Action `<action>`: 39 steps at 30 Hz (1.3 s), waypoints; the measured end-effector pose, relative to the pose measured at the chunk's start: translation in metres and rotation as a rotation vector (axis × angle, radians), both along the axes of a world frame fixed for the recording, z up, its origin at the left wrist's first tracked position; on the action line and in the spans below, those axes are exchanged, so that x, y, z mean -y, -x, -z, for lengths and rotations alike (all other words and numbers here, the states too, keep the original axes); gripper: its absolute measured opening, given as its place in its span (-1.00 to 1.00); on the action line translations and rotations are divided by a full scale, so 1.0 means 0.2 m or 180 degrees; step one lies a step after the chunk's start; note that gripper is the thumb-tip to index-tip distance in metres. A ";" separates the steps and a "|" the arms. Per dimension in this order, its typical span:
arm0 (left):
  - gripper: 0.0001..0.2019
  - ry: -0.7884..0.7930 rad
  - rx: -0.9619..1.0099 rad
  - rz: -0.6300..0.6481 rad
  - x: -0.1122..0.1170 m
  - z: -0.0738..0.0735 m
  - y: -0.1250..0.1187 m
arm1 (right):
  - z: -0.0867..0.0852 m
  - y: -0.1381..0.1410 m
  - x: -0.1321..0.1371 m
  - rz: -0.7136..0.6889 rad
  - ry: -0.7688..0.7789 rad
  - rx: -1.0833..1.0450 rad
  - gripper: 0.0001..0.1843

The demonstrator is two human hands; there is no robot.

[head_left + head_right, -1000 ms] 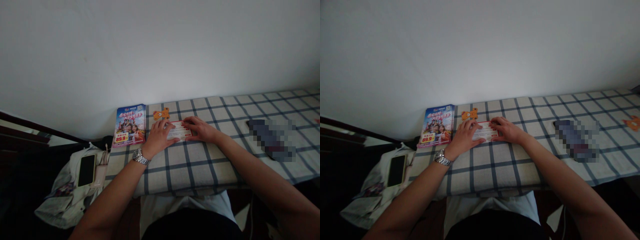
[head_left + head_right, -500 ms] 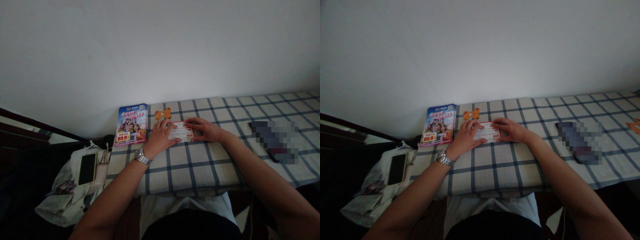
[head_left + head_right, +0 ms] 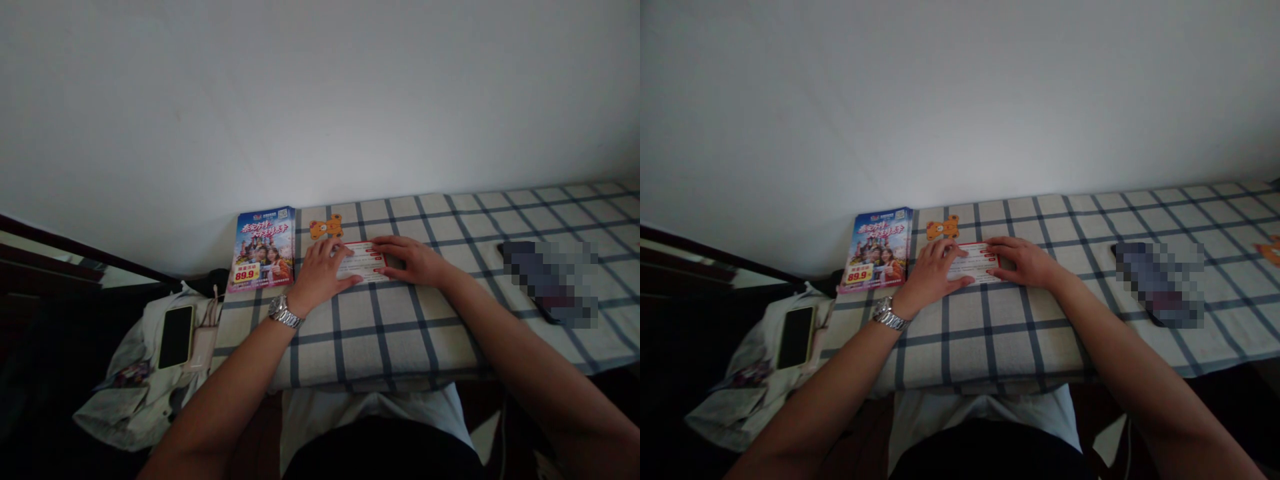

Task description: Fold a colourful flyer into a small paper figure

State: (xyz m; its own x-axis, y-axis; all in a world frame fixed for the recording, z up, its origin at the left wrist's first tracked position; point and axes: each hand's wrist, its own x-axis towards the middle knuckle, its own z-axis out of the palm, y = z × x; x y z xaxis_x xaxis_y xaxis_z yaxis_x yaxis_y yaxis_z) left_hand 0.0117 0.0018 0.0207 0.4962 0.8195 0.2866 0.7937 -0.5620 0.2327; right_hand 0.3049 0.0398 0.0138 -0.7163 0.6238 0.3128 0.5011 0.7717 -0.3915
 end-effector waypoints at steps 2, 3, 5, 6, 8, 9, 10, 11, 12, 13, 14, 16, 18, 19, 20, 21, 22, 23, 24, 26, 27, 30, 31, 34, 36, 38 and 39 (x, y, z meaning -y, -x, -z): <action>-0.40 -0.0007 0.0008 -0.0002 0.00 0.00 0.00 | -0.01 0.05 0.03 0.0182 -0.0162 0.0158 -0.44; -0.40 -0.0013 0.0008 -0.0004 0.00 0.00 0.00 | -0.01 0.07 0.04 0.0281 -0.0236 0.0218 -0.42; -0.40 -0.0018 0.0007 -0.0010 0.00 0.00 0.00 | -0.01 0.10 0.06 0.0423 -0.0336 0.0240 -0.42; -0.39 -0.0015 0.0009 -0.0013 0.00 0.00 0.00 | -0.01 0.11 0.07 0.0473 -0.0368 0.0253 -0.40; -0.39 -0.0005 0.0013 -0.0022 0.00 0.00 0.00 | -0.01 0.13 0.08 0.0539 -0.0404 0.0253 -0.34; -0.39 -0.0002 0.0015 -0.0028 0.00 0.01 0.00 | -0.01 0.14 0.08 0.0558 -0.0411 0.0246 -0.31; -0.39 0.0000 0.0015 -0.0033 0.00 0.01 0.00 | -0.01 0.14 0.08 0.0568 -0.0411 0.0234 -0.28; -0.39 0.0002 0.0016 -0.0035 0.00 0.01 0.00 | -0.01 0.14 0.08 0.0572 -0.0402 0.0222 -0.26; -0.39 0.0006 0.0018 -0.0036 0.00 0.01 0.00 | 0.00 0.14 0.08 0.0576 -0.0392 0.0212 -0.25; -0.39 0.0014 0.0020 -0.0034 0.00 0.01 0.00 | 0.00 0.15 0.08 0.0578 -0.0385 0.0204 -0.25; -0.39 0.0021 0.0023 -0.0030 0.00 0.01 0.00 | 0.00 0.15 0.08 0.0574 -0.0379 0.0201 -0.24; -0.40 0.0037 0.0036 -0.0030 0.00 0.00 0.00 | 0.01 0.14 0.07 0.0561 -0.0369 0.0204 -0.24; -0.40 0.0051 0.0049 -0.0031 0.00 0.01 0.00 | 0.01 0.14 0.07 0.0555 -0.0359 0.0197 -0.25; -0.41 0.0054 0.0055 -0.0031 0.00 0.01 0.00 | 0.02 0.14 0.07 0.0559 -0.0351 0.0194 -0.26; -0.41 0.0059 0.0060 -0.0027 -0.01 0.01 0.00 | 0.02 0.14 0.06 0.0565 -0.0344 0.0190 -0.27; -0.41 0.0064 0.0061 -0.0016 -0.01 0.01 0.01 | 0.03 0.14 0.06 0.0572 -0.0340 0.0186 -0.28; -0.40 0.0072 0.0058 0.0002 -0.01 0.01 0.01 | 0.03 0.14 0.06 0.0577 -0.0339 0.0183 -0.28; -0.40 0.0083 0.0055 0.0029 -0.02 0.01 0.02 | 0.03 0.14 0.06 0.0581 -0.0340 0.0182 -0.29; -0.40 0.0098 0.0056 0.0065 -0.02 0.01 0.02 | 0.03 0.14 0.06 0.0580 -0.0339 0.0181 -0.29; -0.39 0.0145 0.0062 0.0164 -0.04 0.01 0.04 | 0.03 0.14 0.06 0.0575 -0.0329 0.0176 -0.29; -0.39 0.0172 0.0076 0.0218 -0.04 0.00 0.06 | 0.03 0.13 0.06 0.0573 -0.0320 0.0169 -0.30; -0.38 0.0357 0.0101 0.0424 -0.05 0.00 0.10 | 0.03 0.13 0.06 0.0580 -0.0263 0.0134 -0.32; -0.40 0.0404 0.0126 0.0496 -0.05 -0.01 0.12 | 0.03 0.13 0.06 0.0586 -0.0245 0.0119 -0.32; -0.37 0.0614 0.0188 0.0741 -0.06 -0.02 0.18 | 0.03 0.13 0.06 0.0590 -0.0219 0.0096 -0.32; -0.36 0.0753 0.0235 0.0887 -0.06 -0.03 0.21 | 0.03 0.13 0.06 0.0591 -0.0220 0.0098 -0.32; -0.33 0.0851 0.0264 0.0997 -0.06 -0.03 0.23 | 0.03 0.13 0.06 0.0595 -0.0212 0.0114 -0.32; -0.32 0.0882 0.0280 0.1027 -0.06 -0.03 0.23 | 0.02 0.13 0.06 0.0598 -0.0206 0.0125 -0.32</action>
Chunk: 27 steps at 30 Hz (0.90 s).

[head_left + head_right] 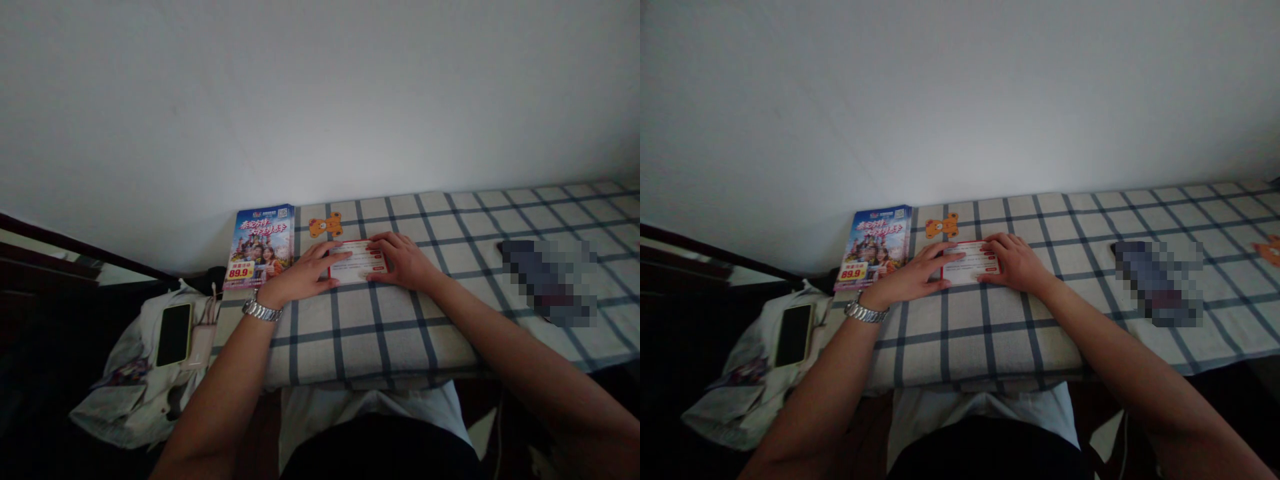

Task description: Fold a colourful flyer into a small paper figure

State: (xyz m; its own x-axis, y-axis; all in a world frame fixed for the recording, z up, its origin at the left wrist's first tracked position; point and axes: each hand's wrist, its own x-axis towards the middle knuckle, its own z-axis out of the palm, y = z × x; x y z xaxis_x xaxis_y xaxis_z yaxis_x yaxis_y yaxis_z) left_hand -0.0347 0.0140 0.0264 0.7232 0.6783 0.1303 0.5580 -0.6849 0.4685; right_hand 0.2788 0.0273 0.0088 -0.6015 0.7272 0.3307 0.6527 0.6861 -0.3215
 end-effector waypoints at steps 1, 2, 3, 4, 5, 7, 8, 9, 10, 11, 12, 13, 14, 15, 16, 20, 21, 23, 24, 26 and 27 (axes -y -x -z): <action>-0.30 0.0029 0.0011 0.0015 0.00 0.00 0.00 | 0.00 0.00 0.00 0.0003 0.0007 0.0012 -0.32; -0.29 0.0053 0.0015 0.0021 0.00 0.00 0.01 | 0.00 0.00 0.00 0.0005 0.0012 0.0022 -0.32; -0.29 0.0071 0.0012 0.0026 -0.01 0.00 0.01 | 0.00 0.00 0.00 0.0009 0.0012 0.0031 -0.31; -0.29 0.0090 0.0001 0.0041 -0.01 0.01 0.01 | 0.00 0.00 0.00 0.0018 0.0007 0.0036 -0.31; -0.29 0.0110 -0.0010 0.0063 -0.01 0.01 0.01 | 0.00 0.00 0.00 0.0024 0.0003 0.0040 -0.31; -0.29 0.0152 -0.0025 0.0129 -0.01 0.00 0.02 | 0.01 -0.01 -0.01 0.0022 -0.0008 0.0031 -0.31; -0.28 0.0178 -0.0029 0.0160 -0.02 0.00 0.02 | 0.01 -0.01 -0.01 0.0016 -0.0016 0.0016 -0.31; -0.27 0.0209 -0.0033 0.0184 -0.02 -0.01 0.02 | 0.01 -0.01 -0.01 0.0007 -0.0018 0.0004 -0.30; -0.27 0.0239 -0.0039 0.0204 -0.02 -0.01 0.03 | 0.01 -0.01 -0.01 0.0004 -0.0019 -0.0008 -0.30; -0.26 0.0261 -0.0041 0.0221 -0.02 -0.02 0.03 | 0.01 -0.01 -0.01 0.0007 -0.0020 -0.0014 -0.30; -0.25 0.0274 -0.0041 0.0242 -0.02 -0.02 0.03 | 0.02 -0.01 -0.01 0.0013 -0.0021 -0.0014 -0.30; -0.25 0.0277 -0.0037 0.0263 -0.02 -0.02 0.03 | 0.02 -0.02 -0.01 0.0018 -0.0019 -0.0005 -0.30; -0.24 0.0268 -0.0030 0.0279 -0.02 -0.03 0.03 | 0.02 -0.02 -0.01 0.0022 -0.0017 0.0007 -0.30; -0.23 0.0249 -0.0024 0.0287 -0.02 -0.03 0.03 | 0.02 -0.02 -0.01 0.0022 -0.0018 0.0014 -0.30; -0.22 0.0221 -0.0022 0.0285 -0.01 -0.03 0.03 | 0.02 -0.02 -0.01 0.0019 -0.0019 0.0015 -0.31; -0.21 0.0102 -0.0034 0.0198 -0.01 -0.04 0.02 | 0.01 -0.01 -0.01 0.0009 -0.0017 -0.0025 -0.30; -0.24 0.0066 -0.0023 0.0149 0.00 -0.04 0.01 | 0.01 -0.01 -0.01 0.0005 -0.0015 -0.0030 -0.29; -0.32 -0.0029 -0.0001 0.0032 0.01 -0.05 0.00 | 0.01 -0.01 -0.01 -0.0004 -0.0019 -0.0019 -0.29; -0.36 -0.0092 0.0012 -0.0031 0.01 -0.06 0.00 | 0.01 -0.01 -0.01 -0.0008 -0.0030 -0.0009 -0.30; -0.41 -0.0190 -0.0034 -0.0148 0.02 -0.06 -0.02 | 0.01 -0.01 -0.01 -0.0023 -0.0067 0.0008 -0.30; -0.42 -0.0228 -0.0053 -0.0185 0.02 -0.07 -0.03 | 0.01 -0.01 0.00 -0.0036 -0.0087 0.0011 -0.30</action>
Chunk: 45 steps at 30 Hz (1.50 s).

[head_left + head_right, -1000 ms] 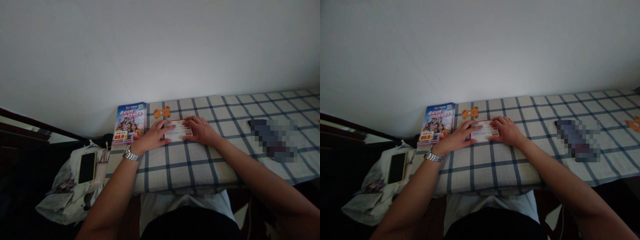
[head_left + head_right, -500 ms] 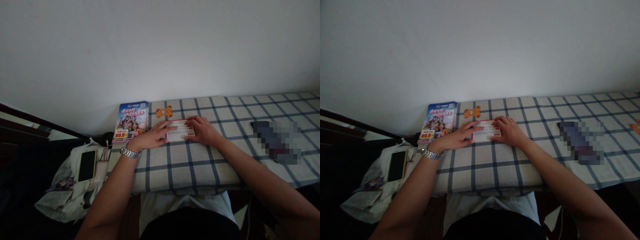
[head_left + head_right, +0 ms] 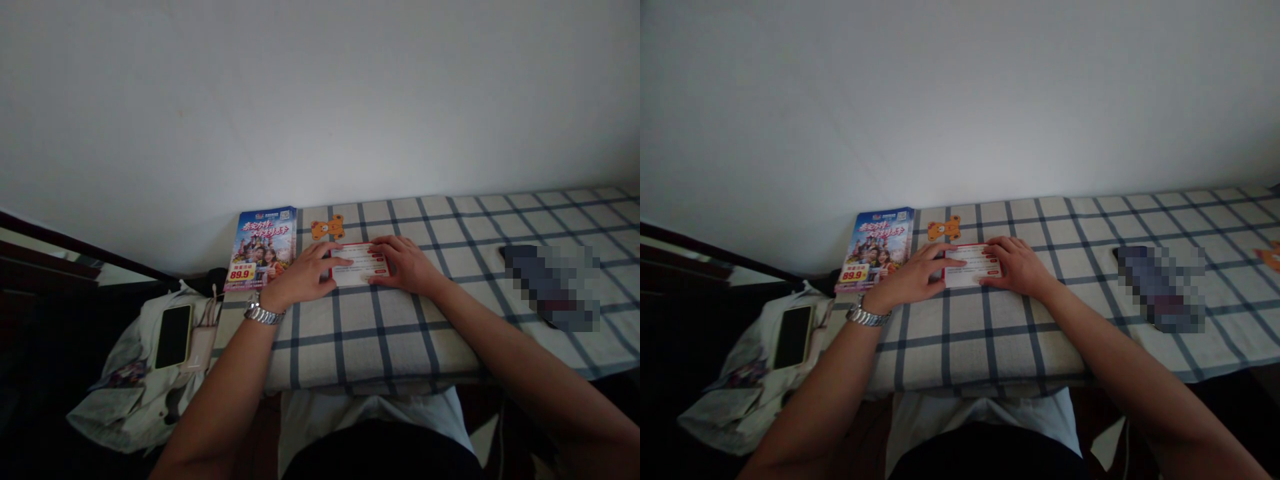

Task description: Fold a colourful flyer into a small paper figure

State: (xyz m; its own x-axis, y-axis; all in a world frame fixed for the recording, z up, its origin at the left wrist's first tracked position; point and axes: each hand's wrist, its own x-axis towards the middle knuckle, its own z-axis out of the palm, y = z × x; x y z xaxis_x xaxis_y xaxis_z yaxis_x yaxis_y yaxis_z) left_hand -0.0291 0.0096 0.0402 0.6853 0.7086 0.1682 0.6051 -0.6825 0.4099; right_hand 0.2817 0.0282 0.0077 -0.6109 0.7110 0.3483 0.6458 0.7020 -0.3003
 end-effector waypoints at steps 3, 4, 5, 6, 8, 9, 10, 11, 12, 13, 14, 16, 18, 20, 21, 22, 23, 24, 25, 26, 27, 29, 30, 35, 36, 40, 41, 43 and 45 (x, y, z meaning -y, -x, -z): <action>-0.48 -0.0116 0.0008 -0.0108 0.01 0.00 -0.03 | -0.01 0.00 0.00 -0.0060 -0.0020 0.0003 -0.29; -0.48 -0.0157 0.0020 -0.0122 0.01 0.00 -0.03 | -0.01 0.00 0.00 -0.0077 -0.0019 0.0005 -0.29; -0.48 -0.0187 0.0036 -0.0106 0.01 0.00 -0.04 | -0.01 0.00 0.00 -0.0097 -0.0017 0.0009 -0.29; -0.47 -0.0200 0.0052 -0.0055 0.01 0.00 -0.05 | -0.01 0.00 0.00 -0.0120 -0.0016 0.0009 -0.29; -0.44 -0.0164 0.0069 0.0114 0.01 0.01 -0.05 | -0.01 -0.01 0.00 -0.0192 -0.0007 -0.0012 -0.31; -0.42 -0.0130 0.0067 0.0195 0.01 0.01 -0.06 | 0.00 -0.01 0.00 -0.0238 -0.0001 -0.0036 -0.33; -0.41 -0.0097 0.0054 0.0253 0.01 0.02 -0.06 | 0.00 -0.01 -0.01 -0.0286 0.0002 -0.0069 -0.36; -0.42 -0.0079 0.0037 0.0281 0.01 0.02 -0.06 | 0.00 -0.01 -0.01 -0.0324 -0.0001 -0.0102 -0.40; -0.44 -0.0076 0.0010 0.0287 0.01 0.02 -0.06 | 0.00 -0.01 -0.01 -0.0340 -0.0016 -0.0136 -0.45; -0.47 -0.0093 -0.0016 0.0270 0.01 0.03 -0.06 | 0.01 -0.01 -0.01 -0.0334 -0.0040 -0.0168 -0.49; -0.51 -0.0127 -0.0046 0.0229 0.01 0.03 -0.07 | 0.00 -0.01 -0.01 -0.0313 -0.0065 -0.0202 -0.53; -0.57 -0.0225 -0.0137 0.0098 0.01 0.03 -0.07 | 0.00 -0.01 -0.01 -0.0237 -0.0098 -0.0273 -0.61; -0.59 -0.0337 -0.0247 -0.0075 0.02 0.04 -0.08 | -0.01 -0.01 -0.01 -0.0172 -0.0114 -0.0333 -0.68; -0.59 -0.0422 -0.0330 -0.0232 0.03 0.04 -0.10 | -0.02 -0.01 -0.01 -0.0171 -0.0112 -0.0341 -0.71; -0.59 -0.0450 -0.0349 -0.0298 0.03 0.04 -0.11 | -0.02 -0.01 -0.01 -0.0187 -0.0111 -0.0324 -0.72; -0.59 -0.0468 -0.0358 -0.0355 0.04 0.05 -0.12 | -0.02 -0.01 -0.01 -0.0208 -0.0115 -0.0297 -0.73; -0.59 -0.0480 -0.0364 -0.0404 0.04 0.05 -0.13 | -0.02 -0.01 -0.01 -0.0225 -0.0126 -0.0271 -0.73; -0.59 -0.0487 -0.0368 -0.0442 0.04 0.05 -0.14 | -0.02 -0.01 -0.01 -0.0233 -0.0143 -0.0251 -0.73; -0.59 -0.0491 -0.0371 -0.0467 0.04 0.05 -0.15 | -0.01 -0.01 -0.01 -0.0235 -0.0160 -0.0240 -0.72; -0.59 -0.0494 -0.0372 -0.0479 0.04 0.05 -0.16 | -0.01 -0.01 -0.02 -0.0238 -0.0164 -0.0237 -0.72; -0.58 -0.0500 -0.0370 -0.0473 0.04 0.05 -0.16 | -0.01 -0.01 -0.02 -0.0249 -0.0158 -0.0247 -0.72; -0.56 -0.0521 -0.0340 -0.0400 0.04 0.05 -0.17 | 0.00 -0.01 -0.03 -0.0295 -0.0102 -0.0276 -0.71; -0.56 -0.0532 -0.0309 -0.0318 0.04 0.05 -0.16 | 0.00 -0.01 -0.03 -0.0320 -0.0074 -0.0303 -0.71; -0.61 -0.0464 -0.0076 0.0371 0.04 0.07 -0.17 | 0.01 -0.01 -0.04 -0.0401 0.0027 -0.0527 -0.78; -0.60 -0.0451 -0.0045 0.0472 0.05 0.07 -0.18 | 0.01 -0.01 -0.04 -0.0417 0.0048 -0.0556 -0.78; -0.58 -0.0509 -0.0077 0.0529 0.06 0.08 -0.21 | 0.02 -0.01 -0.05 -0.0396 0.0077 -0.0623 -0.82; -0.58 -0.0522 -0.0115 0.0516 0.07 0.08 -0.21 | 0.03 -0.01 -0.05 -0.0340 0.0057 -0.0639 -0.83; -0.57 -0.0533 -0.0181 0.0494 0.07 0.08 -0.22 | 0.03 -0.01 -0.05 -0.0188 0.0001 -0.0665 -0.85; -0.56 -0.0529 -0.0228 0.0468 0.07 0.07 -0.22 | 0.03 -0.02 -0.05 -0.0048 -0.0022 -0.0668 -0.90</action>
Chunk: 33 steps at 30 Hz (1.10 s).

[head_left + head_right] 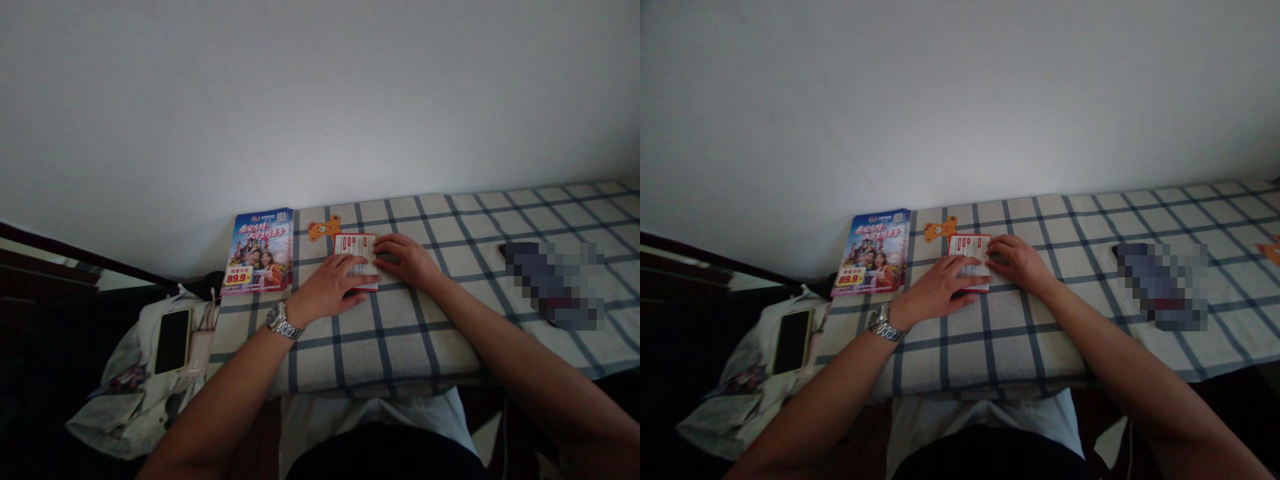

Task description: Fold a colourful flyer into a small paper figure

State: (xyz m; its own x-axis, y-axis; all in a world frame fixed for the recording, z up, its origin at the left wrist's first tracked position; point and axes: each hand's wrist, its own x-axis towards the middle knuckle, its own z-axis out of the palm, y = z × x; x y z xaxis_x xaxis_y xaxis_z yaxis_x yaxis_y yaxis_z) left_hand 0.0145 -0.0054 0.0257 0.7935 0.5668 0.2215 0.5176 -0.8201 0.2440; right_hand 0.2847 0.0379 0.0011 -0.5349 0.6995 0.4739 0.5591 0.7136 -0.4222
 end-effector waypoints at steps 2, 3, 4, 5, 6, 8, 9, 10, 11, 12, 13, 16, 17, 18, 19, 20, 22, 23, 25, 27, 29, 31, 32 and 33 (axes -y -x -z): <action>-0.57 0.0002 -0.0017 -0.0012 0.00 0.00 0.00 | 0.00 0.00 0.00 0.0061 0.0042 -0.0001 -0.94; -0.57 0.0007 -0.0020 -0.0017 0.00 0.00 0.00 | -0.01 0.00 0.00 0.0073 0.0066 -0.0007 -0.94; -0.56 0.0010 -0.0024 -0.0017 0.00 0.00 0.00 | -0.01 0.00 0.00 0.0084 0.0086 -0.0010 -0.93; -0.56 0.0012 -0.0030 -0.0016 0.00 0.00 0.00 | -0.01 0.00 0.01 0.0100 0.0101 -0.0004 -0.93; -0.56 0.0012 -0.0037 -0.0013 0.00 0.01 0.00 | -0.02 0.00 0.01 0.0129 0.0109 0.0021 -0.93; -0.55 0.0000 -0.0054 -0.0005 0.00 0.01 0.01 | -0.02 0.01 0.01 0.0212 0.0111 0.0112 -0.93; -0.55 -0.0008 -0.0055 -0.0002 -0.01 0.01 0.01 | -0.03 0.02 0.02 0.0256 0.0109 0.0163 -0.93; -0.54 -0.0014 -0.0049 0.0001 -0.01 0.01 0.01 | -0.03 0.02 0.02 0.0286 0.0100 0.0193 -0.93; -0.54 -0.0013 -0.0037 0.0001 -0.01 0.01 0.01 | -0.04 0.03 0.02 0.0315 0.0095 0.0212 -0.93; -0.53 -0.0004 -0.0024 0.0001 -0.01 0.02 0.01 | -0.04 0.03 0.02 0.0338 0.0097 0.0220 -0.93; -0.54 0.0009 -0.0011 0.0004 -0.01 0.02 0.01 | -0.05 0.04 0.02 0.0364 0.0104 0.0229 -0.93; -0.55 0.0029 0.0025 0.0006 -0.01 0.02 0.01 | -0.06 0.05 0.02 0.0443 0.0122 0.0310 -0.93; -0.55 0.0018 0.0044 0.0006 -0.01 0.03 0.01 | -0.06 0.05 0.02 0.0462 0.0115 0.0345 -0.93; -0.54 -0.0001 0.0070 0.0001 -0.02 0.03 0.01 | -0.06 0.05 0.02 0.0482 0.0099 0.0379 -0.93; -0.53 -0.0018 0.0096 -0.0008 -0.02 0.03 0.01 | -0.07 0.05 0.02 0.0500 0.0082 0.0417 -0.92; -0.52 -0.0029 0.0116 -0.0012 -0.02 0.04 0.01 | -0.07 0.05 0.01 0.0523 0.0063 0.0453 -0.92; -0.51 -0.0029 0.0132 -0.0015 -0.02 0.04 0.01 | -0.07 0.06 -0.01 0.0581 0.0031 0.0538 -0.91; -0.51 -0.0022 0.0128 -0.0016 -0.02 0.04 0.01 | -0.07 0.06 -0.02 0.0614 0.0021 0.0583 -0.91; -0.52 -0.0016 0.0111 -0.0013 -0.03 0.04 0.02 | -0.08 0.07 -0.05 0.0658 0.0025 0.0664 -0.90; -0.52 -0.0025 0.0100 -0.0018 -0.03 0.05 0.02 | -0.10 0.08 -0.08 0.0668 0.0063 0.0700 -0.90; -0.52 -0.0032 0.0093 -0.0016 -0.03 0.05 0.02 | -0.11 0.09 -0.11 0.0675 0.0111 0.0706 -0.87; -0.52 -0.0029 0.0086 -0.0014 -0.03 0.05 0.02 | -0.11 0.10 -0.14 0.0728 0.0146 0.0729 -0.87; -0.53 -0.0026 0.0086 -0.0016 -0.03 0.05 0.02 | -0.11 0.10 -0.16 0.0748 0.0156 0.0762 -0.88; -0.53 -0.0024 0.0086 -0.0020 -0.03 0.05 0.02 | -0.11 0.10 -0.17 0.0779 0.0156 0.0782 -0.88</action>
State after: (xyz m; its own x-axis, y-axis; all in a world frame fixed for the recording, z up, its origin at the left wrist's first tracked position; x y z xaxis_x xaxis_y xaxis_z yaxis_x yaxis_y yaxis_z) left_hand 0.0105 0.0004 0.0149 0.7836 0.5700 0.2470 0.5161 -0.8186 0.2519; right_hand 0.2652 0.0715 0.0237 -0.4425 0.8398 0.3145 0.8002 0.5281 -0.2841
